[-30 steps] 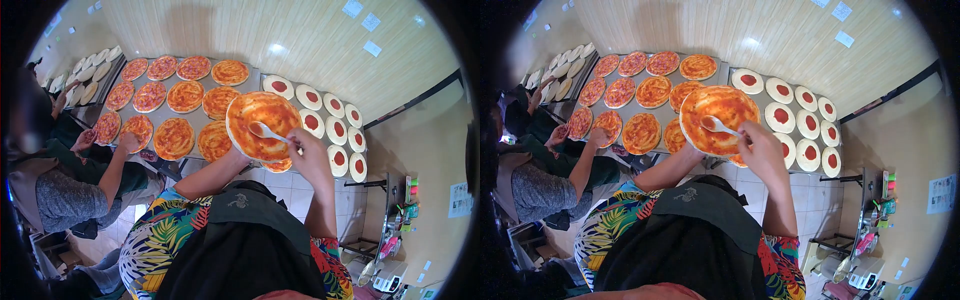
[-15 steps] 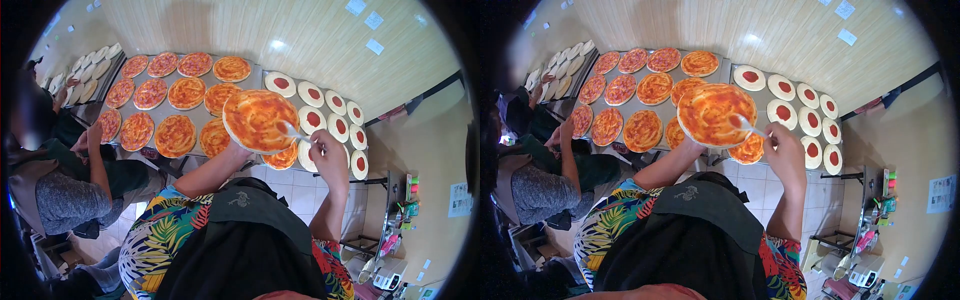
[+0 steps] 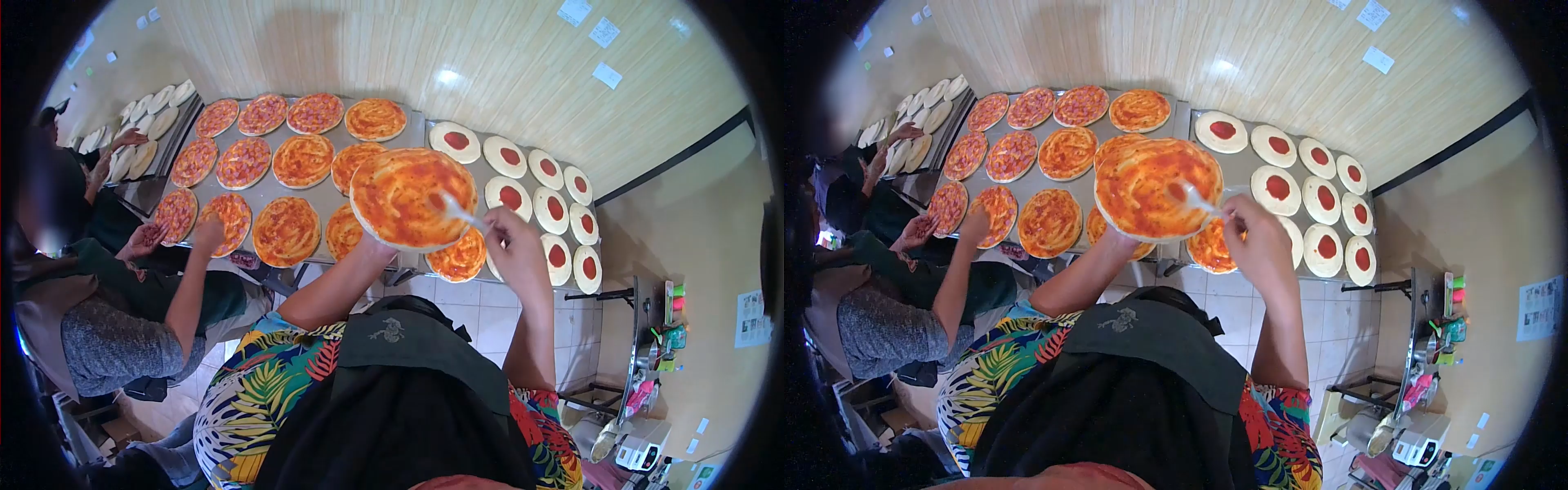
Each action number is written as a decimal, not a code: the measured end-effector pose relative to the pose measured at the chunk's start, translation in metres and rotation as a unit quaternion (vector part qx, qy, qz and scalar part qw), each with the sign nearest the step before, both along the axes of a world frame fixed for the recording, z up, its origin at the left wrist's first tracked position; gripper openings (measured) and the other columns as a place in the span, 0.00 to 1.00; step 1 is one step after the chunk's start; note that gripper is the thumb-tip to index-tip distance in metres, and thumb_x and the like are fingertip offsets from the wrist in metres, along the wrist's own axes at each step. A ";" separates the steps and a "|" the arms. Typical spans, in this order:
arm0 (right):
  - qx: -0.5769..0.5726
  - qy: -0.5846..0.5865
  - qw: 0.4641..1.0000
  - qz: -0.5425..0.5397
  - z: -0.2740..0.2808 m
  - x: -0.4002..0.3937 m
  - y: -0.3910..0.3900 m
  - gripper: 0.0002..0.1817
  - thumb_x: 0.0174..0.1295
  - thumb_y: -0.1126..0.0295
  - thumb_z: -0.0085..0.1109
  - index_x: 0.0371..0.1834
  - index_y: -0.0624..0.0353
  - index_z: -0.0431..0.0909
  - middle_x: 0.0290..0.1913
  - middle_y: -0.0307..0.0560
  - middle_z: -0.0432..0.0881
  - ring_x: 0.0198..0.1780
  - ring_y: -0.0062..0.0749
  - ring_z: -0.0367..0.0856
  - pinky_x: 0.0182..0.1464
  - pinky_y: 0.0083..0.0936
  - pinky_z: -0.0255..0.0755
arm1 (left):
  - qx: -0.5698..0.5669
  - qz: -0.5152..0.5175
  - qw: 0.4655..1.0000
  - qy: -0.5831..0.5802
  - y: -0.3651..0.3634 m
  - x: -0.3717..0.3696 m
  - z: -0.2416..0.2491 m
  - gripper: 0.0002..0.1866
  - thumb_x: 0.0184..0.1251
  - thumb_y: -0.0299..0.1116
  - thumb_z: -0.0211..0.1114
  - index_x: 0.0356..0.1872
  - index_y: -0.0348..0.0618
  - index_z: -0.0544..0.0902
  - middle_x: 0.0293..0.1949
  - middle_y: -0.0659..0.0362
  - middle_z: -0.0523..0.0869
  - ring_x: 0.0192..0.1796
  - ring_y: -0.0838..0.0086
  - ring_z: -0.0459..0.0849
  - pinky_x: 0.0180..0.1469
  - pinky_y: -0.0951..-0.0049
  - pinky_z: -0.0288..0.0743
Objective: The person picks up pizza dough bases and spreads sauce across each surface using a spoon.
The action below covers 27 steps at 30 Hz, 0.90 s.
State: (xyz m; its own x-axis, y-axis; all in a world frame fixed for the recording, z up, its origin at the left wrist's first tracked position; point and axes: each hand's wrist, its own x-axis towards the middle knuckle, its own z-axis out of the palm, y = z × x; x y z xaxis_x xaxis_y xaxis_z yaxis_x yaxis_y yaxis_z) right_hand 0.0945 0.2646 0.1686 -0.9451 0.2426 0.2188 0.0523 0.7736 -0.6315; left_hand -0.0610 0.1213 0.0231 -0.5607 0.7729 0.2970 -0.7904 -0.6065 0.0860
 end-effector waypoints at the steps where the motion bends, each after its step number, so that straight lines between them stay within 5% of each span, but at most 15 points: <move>1: 0.001 0.003 1.000 0.003 0.005 0.002 0.000 0.07 0.61 0.76 0.59 0.42 0.60 0.78 0.31 0.52 0.83 0.33 0.39 0.85 0.38 0.34 0.76 | 0.001 0.003 1.000 0.003 0.000 -0.001 0.000 0.36 0.75 0.57 0.54 0.75 0.46 0.64 0.73 0.49 0.71 0.72 0.55 0.73 0.75 0.46 0.67; 10: 0.045 0.037 0.998 0.021 0.022 -0.043 0.020 0.08 0.59 0.77 0.60 0.43 0.60 0.80 0.33 0.53 0.83 0.34 0.42 0.85 0.38 0.35 0.77 | 0.035 -0.060 0.997 -0.028 -0.012 0.000 0.018 0.36 0.74 0.54 0.57 0.77 0.48 0.62 0.75 0.48 0.67 0.74 0.55 0.70 0.76 0.46 0.65; 13: 0.026 0.015 0.996 0.086 0.027 -0.039 0.024 0.08 0.59 0.78 0.60 0.42 0.61 0.80 0.32 0.52 0.83 0.33 0.39 0.85 0.38 0.33 0.77 | -0.050 -0.017 0.999 0.008 -0.017 -0.002 0.019 0.37 0.73 0.54 0.59 0.77 0.48 0.63 0.75 0.49 0.68 0.74 0.55 0.70 0.75 0.47 0.66; 19: 0.037 0.049 0.997 0.056 0.033 -0.065 0.064 0.07 0.58 0.77 0.60 0.40 0.62 0.80 0.34 0.50 0.84 0.37 0.37 0.85 0.40 0.30 0.77 | 0.026 -0.030 0.999 -0.010 -0.022 0.008 0.053 0.33 0.73 0.51 0.61 0.74 0.47 0.67 0.71 0.49 0.73 0.71 0.57 0.75 0.72 0.49 0.71; 25: -0.019 0.023 0.994 0.110 0.037 -0.090 0.043 0.06 0.61 0.75 0.60 0.40 0.63 0.78 0.32 0.52 0.82 0.34 0.38 0.82 0.40 0.31 0.75 | 0.036 -0.014 0.999 -0.009 -0.016 0.003 0.036 0.34 0.72 0.52 0.62 0.74 0.48 0.67 0.71 0.49 0.73 0.71 0.56 0.75 0.72 0.49 0.71; 27: 0.026 0.046 0.996 0.069 0.038 -0.075 0.064 0.05 0.63 0.76 0.58 0.40 0.63 0.78 0.31 0.50 0.81 0.33 0.31 0.80 0.37 0.27 0.74 | 0.040 -0.002 0.999 -0.011 -0.017 0.003 0.036 0.35 0.72 0.53 0.62 0.74 0.48 0.67 0.71 0.49 0.73 0.71 0.56 0.75 0.72 0.49 0.71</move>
State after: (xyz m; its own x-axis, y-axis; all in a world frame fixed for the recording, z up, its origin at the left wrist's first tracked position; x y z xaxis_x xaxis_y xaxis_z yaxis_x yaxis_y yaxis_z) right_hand 0.0194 0.3282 0.2069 -0.9442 0.0989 0.3141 -0.1118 0.8008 -0.5884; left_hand -0.0577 0.1047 0.0592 -0.5646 0.7494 0.3458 -0.7939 -0.6076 0.0206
